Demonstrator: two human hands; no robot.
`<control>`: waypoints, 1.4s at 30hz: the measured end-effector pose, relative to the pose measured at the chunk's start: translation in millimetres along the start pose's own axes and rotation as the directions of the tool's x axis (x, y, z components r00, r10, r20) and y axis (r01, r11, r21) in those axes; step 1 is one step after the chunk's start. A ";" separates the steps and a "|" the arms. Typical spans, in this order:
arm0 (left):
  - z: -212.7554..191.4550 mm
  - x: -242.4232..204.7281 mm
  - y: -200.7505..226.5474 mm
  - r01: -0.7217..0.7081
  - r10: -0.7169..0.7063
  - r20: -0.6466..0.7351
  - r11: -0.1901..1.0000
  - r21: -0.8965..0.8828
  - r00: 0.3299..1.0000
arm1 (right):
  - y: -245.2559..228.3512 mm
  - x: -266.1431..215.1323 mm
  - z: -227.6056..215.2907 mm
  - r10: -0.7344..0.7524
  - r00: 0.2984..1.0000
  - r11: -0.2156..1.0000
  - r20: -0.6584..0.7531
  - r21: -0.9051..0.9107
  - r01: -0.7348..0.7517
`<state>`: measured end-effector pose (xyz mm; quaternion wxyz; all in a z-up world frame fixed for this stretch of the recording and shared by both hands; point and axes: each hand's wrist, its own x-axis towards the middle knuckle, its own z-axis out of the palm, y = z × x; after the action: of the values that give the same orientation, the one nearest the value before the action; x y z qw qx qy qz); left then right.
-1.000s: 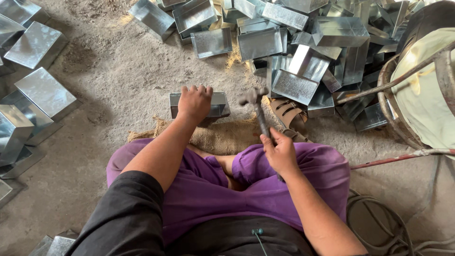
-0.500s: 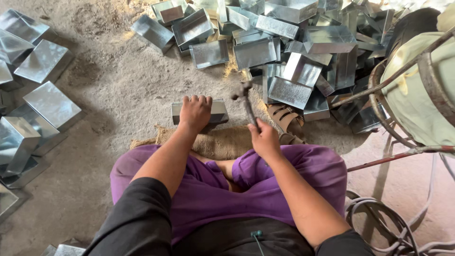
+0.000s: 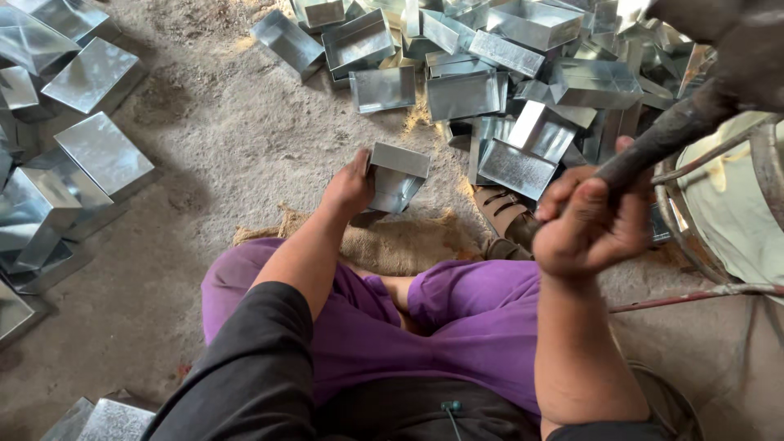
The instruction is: The person sits on the floor and repeatedly hammers small rectangular metal boxes with a hammer. They pick up each box, place it on a small wooden block, strike it several times, and then toss it aside to a growing pile of finished pieces.
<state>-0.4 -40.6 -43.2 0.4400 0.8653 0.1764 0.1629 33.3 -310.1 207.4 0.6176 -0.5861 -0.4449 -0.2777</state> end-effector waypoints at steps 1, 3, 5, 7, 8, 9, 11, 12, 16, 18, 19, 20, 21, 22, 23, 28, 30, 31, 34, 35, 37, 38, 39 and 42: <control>-0.2 0.7 0.3 -0.020 0.020 -0.026 1.000 0.008 0.999 | 3.0 -2.3 8.0 -0.036 0.998 0.999 -0.043 0.032 0.038; -3.7 1.7 2.9 -0.027 0.027 -0.031 1.000 0.013 0.999 | 13.5 -21.7 35.3 0.038 0.995 0.994 0.095 -0.110 -0.027; -7.4 -0.4 7.3 0.001 -0.001 0.014 1.000 0.008 1.000 | 25.4 -43.6 57.7 0.128 0.967 0.964 0.220 -0.255 -0.070; -10.0 -3.5 12.5 0.002 -0.002 0.007 1.000 0.026 1.000 | 36.6 -59.1 68.1 0.604 0.643 0.784 0.470 -0.498 -0.372; -11.2 -4.8 15.6 0.002 -0.002 0.005 0.999 0.036 1.000 | 39.5 -64.5 68.5 0.654 0.603 0.743 0.457 -0.538 -0.398; -13.2 -3.1 19.2 0.011 -0.012 0.026 0.999 0.030 1.000 | 42.3 -66.4 68.6 0.699 0.565 0.702 0.439 -0.575 -0.420; -15.2 -5.2 26.5 0.038 -0.040 0.070 0.999 0.019 0.997 | 42.1 -66.9 63.6 0.722 0.550 0.683 0.420 -0.561 -0.468; -17.0 -6.6 29.1 0.027 -0.028 0.057 0.999 0.020 0.998 | 39.7 -64.7 56.7 0.703 0.573 0.706 0.421 -0.509 -0.492; -33.4 6.9 36.1 -0.173 0.171 0.027 0.955 0.242 0.985 | 23.9 -48.6 28.1 0.663 0.661 0.749 0.352 -0.343 -0.567; -39.2 8.7 31.7 -0.278 0.272 0.078 0.847 0.454 0.959 | 18.8 -41.5 12.3 0.628 0.727 0.778 0.279 -0.202 -0.595; -39.7 4.6 27.8 -0.301 0.288 0.112 0.778 0.552 0.951 | 15.5 -40.5 3.4 0.617 0.750 0.786 0.240 -0.134 -0.604; -37.8 0.0 25.2 -0.324 0.303 0.148 0.697 0.640 0.942 | 11.1 -42.2 -3.8 0.574 0.796 0.819 0.191 -0.116 -0.562; -37.2 0.4 23.9 -0.308 0.270 0.162 0.681 0.664 0.949 | 12.9 -39.5 -7.4 0.511 0.846 0.860 0.153 -0.094 -0.502; -35.6 -0.2 23.6 -0.292 0.238 0.175 0.664 0.688 0.955 | 14.5 -39.3 -9.7 0.444 0.889 0.896 0.114 -0.075 -0.438; -34.4 2.3 24.1 -0.277 0.208 0.185 0.642 0.715 0.960 | 18.4 -41.6 -9.2 0.404 0.910 0.914 0.088 -0.072 -0.399; -29.3 4.2 24.4 -0.267 0.169 0.208 0.647 0.715 0.964 | 47.0 -94.1 7.3 0.412 0.902 0.892 0.126 -0.255 -0.372; -28.6 2.6 23.0 -0.275 0.185 0.203 0.638 0.720 0.962 | 56.7 -120.9 15.5 0.604 0.757 0.774 0.248 -0.409 -0.483; -29.4 0.7 21.9 -0.273 0.181 0.204 0.634 0.724 0.962 | 61.6 -130.0 17.6 0.718 0.627 0.675 0.301 -0.522 -0.522; -31.8 -2.0 21.7 -0.296 0.221 0.200 0.626 0.721 0.955 | 69.9 -140.3 18.5 0.549 0.776 0.800 0.312 -0.467 -0.378; -32.6 -0.6 22.5 -0.306 0.245 0.192 0.627 0.716 0.950 | 71.6 -136.8 16.0 0.593 0.751 0.775 0.290 -0.459 -0.435; -36.7 5.1 22.4 -0.273 0.174 0.212 0.678 0.682 0.962 | 70.8 -126.1 9.6 0.678 0.689 0.716 0.254 -0.437 -0.544; -38.0 7.0 22.1 -0.252 0.135 0.223 0.703 0.665 0.965 | 68.6 -120.3 6.8 0.680 0.696 0.708 0.232 -0.455 -0.540; -41.3 9.9 21.2 -0.220 0.079 0.231 0.689 0.691 0.970 | 65.2 -115.4 6.1 0.681 0.701 0.700 0.212 -0.468 -0.539; -48.4 11.1 19.5 -0.119 -0.127 0.262 0.652 0.749 0.957 | 50.2 -107.9 3.9 0.735 0.649 0.652 0.198 -0.471 -0.594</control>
<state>-8.6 -12.3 1.2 0.0603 0.9831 0.1633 -0.0561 27.2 -317.6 88.7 0.4600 -0.8543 -0.2419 0.0125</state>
